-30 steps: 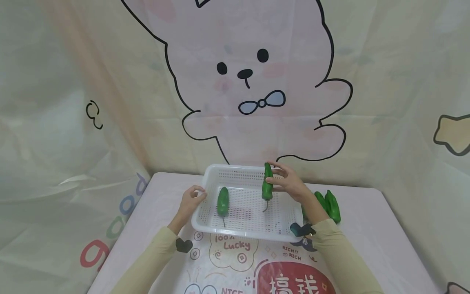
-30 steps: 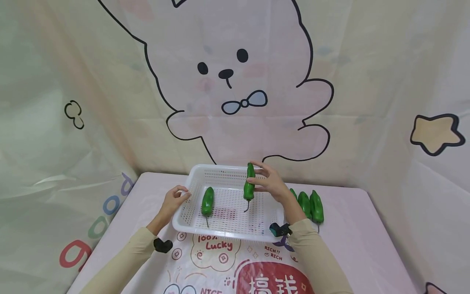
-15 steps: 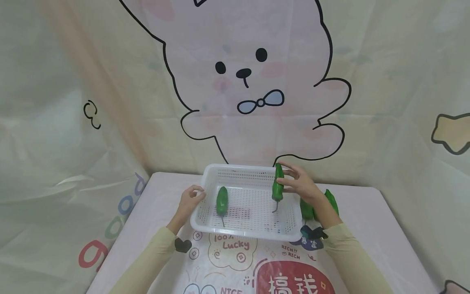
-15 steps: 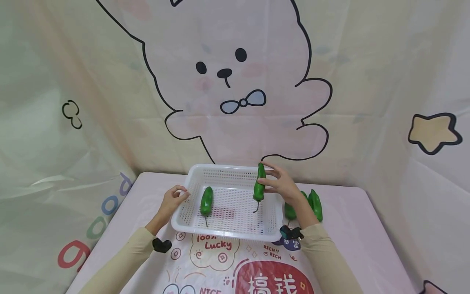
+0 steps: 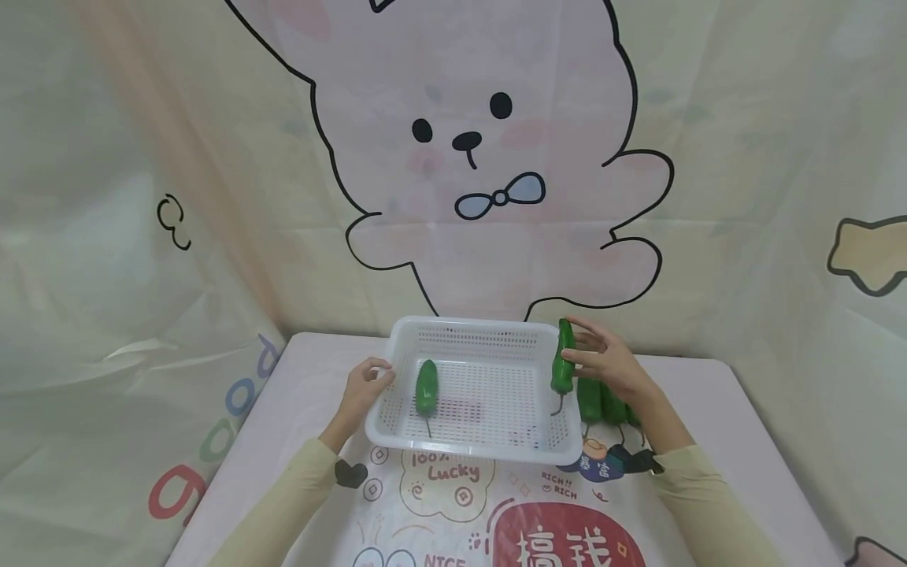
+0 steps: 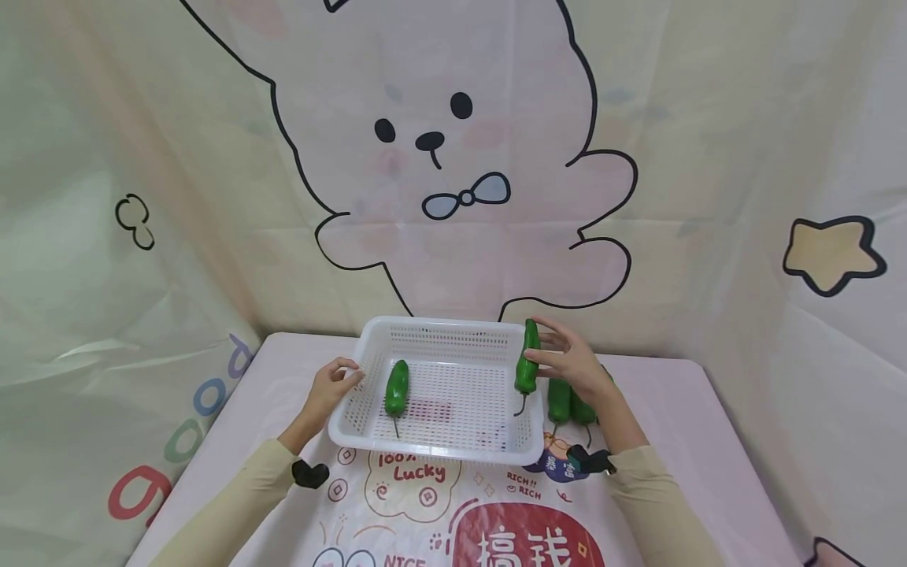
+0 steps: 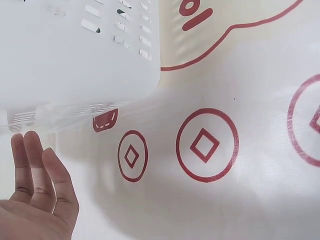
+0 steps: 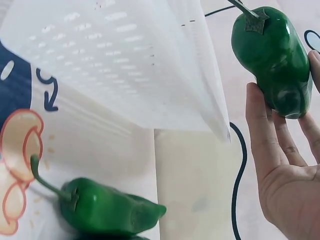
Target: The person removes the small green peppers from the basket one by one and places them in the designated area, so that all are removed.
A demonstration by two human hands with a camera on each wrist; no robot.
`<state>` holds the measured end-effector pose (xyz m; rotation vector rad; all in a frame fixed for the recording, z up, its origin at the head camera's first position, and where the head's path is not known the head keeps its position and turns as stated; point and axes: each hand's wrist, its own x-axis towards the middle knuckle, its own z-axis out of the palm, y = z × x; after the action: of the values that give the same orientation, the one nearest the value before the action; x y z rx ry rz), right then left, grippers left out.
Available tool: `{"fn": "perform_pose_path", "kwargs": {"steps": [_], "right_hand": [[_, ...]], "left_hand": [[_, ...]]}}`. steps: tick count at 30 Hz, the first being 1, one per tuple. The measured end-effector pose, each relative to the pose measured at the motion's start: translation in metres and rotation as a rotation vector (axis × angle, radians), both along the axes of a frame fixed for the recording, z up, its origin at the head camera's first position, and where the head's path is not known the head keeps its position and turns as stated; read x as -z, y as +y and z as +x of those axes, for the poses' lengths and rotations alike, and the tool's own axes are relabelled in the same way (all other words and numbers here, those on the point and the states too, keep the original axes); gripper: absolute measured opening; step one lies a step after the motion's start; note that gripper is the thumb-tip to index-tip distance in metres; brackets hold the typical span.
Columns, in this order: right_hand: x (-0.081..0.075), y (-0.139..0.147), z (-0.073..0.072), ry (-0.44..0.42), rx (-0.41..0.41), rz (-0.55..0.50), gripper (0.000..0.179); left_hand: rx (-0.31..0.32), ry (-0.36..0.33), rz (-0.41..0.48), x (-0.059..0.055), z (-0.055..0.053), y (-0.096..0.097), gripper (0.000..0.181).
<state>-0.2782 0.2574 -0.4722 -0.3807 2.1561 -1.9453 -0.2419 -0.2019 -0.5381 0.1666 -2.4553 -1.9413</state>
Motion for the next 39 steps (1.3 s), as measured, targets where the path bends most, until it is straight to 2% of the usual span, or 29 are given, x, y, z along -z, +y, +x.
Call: {"fn": "perform_pose_path", "kwargs": {"steps": [4, 12, 23, 39], "right_hand": [[0.002, 0.013, 0.002, 0.015, 0.011, 0.026, 0.070], [0.001, 0.035, 0.009, 0.012, 0.037, 0.060, 0.072], [-0.004, 0.063, 0.016, 0.030, 0.078, 0.086, 0.070], [0.007, 0.104, 0.028, 0.063, 0.137, 0.191, 0.069]], "left_hand": [[0.015, 0.009, 0.030, 0.001, 0.000, -0.001, 0.026], [0.012, 0.011, 0.035, 0.000, 0.001, -0.001, 0.019], [0.007, -0.007, 0.037, 0.001, 0.000, -0.001, 0.019], [-0.005, -0.016, 0.016, 0.001, 0.000, 0.000, 0.019]]}}
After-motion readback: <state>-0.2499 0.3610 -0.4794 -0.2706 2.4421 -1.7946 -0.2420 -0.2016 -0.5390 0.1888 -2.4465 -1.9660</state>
